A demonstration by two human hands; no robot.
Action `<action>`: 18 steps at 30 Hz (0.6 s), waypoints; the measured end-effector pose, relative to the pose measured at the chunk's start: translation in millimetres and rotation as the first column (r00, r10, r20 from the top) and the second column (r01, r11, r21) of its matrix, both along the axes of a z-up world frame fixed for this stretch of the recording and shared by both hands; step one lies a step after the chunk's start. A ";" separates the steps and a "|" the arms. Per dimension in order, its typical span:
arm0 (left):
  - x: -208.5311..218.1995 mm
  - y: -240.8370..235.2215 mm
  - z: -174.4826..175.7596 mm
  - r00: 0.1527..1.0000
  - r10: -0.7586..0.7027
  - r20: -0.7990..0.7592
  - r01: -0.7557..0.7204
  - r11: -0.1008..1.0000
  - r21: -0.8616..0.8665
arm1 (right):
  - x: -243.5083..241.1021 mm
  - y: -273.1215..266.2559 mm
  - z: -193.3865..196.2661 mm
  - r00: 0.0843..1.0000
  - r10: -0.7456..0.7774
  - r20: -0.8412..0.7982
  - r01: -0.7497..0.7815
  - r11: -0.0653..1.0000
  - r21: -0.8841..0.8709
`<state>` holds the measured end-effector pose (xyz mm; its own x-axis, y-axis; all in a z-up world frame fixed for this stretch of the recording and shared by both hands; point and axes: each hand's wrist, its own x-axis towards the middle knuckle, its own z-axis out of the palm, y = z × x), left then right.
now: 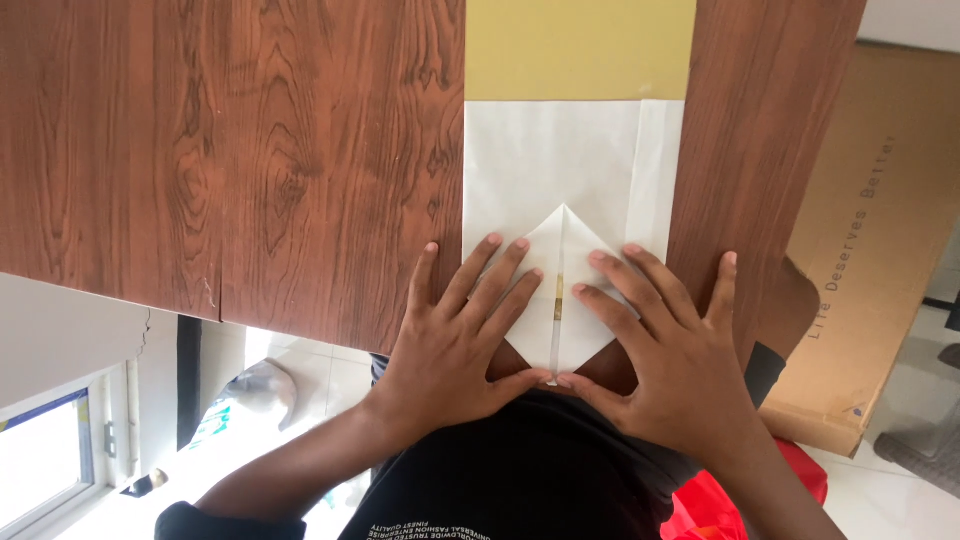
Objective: The person places a white sheet of paper onto a yellow cardboard template on a wooden table. They smooth the paper down, then use a wooden stick to apply a white adhesive from a plastic container onto the paper. Finally, they fold the paper over the edges of the template to adhere it.
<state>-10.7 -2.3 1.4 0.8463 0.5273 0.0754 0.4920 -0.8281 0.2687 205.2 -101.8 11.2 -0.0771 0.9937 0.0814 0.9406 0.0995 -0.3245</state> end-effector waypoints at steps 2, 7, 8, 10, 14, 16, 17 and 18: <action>-0.3 5.2 -4.0 0.993 -0.019 -0.115 0.034 0.990 0.136 | 0.7 -0.6 1.3 0.999 0.024 0.026 -0.023 1.000 -0.015; 10.7 37.4 10.7 0.966 -0.141 -0.217 0.211 0.916 0.342 | 2.0 -1.9 1.4 0.996 0.034 0.085 -0.034 0.999 -0.005; 14.1 45.4 13.3 0.949 -0.179 -0.259 0.275 0.873 0.403 | 2.8 -0.2 2.2 0.994 0.038 0.102 -0.037 0.999 -0.011; 18.0 60.0 11.0 0.949 -0.218 -0.229 0.298 0.858 0.418 | 3.3 0.5 3.2 0.994 0.031 0.102 -0.030 1.000 -0.008; 25.0 97.7 -1.4 0.921 -0.382 -0.078 0.375 0.812 0.446 | 3.5 5.2 7.1 0.993 0.039 0.112 -0.036 0.999 -0.030; 25.5 114.6 -5.1 0.897 -0.439 -0.061 0.422 0.805 0.417 | 2.6 5.9 9.7 0.992 0.038 0.121 -0.032 0.998 -0.051; 26.1 123.6 -7.2 0.871 -0.488 -0.049 0.468 0.797 0.382 | 2.3 6.9 11.1 0.992 0.042 0.122 -0.033 0.997 -0.076; 26.0 127.2 -10.1 0.870 -0.492 -0.040 0.467 0.793 0.392 | 4.3 9.4 13.2 0.990 0.037 0.135 -0.028 0.997 -0.072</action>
<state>15.3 124.8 -8.7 0.9699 -0.0255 0.2420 -0.0019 -0.9952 -0.0974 209.5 -92.4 24.4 -0.1148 0.9934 -0.0011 0.9731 0.1123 -0.2012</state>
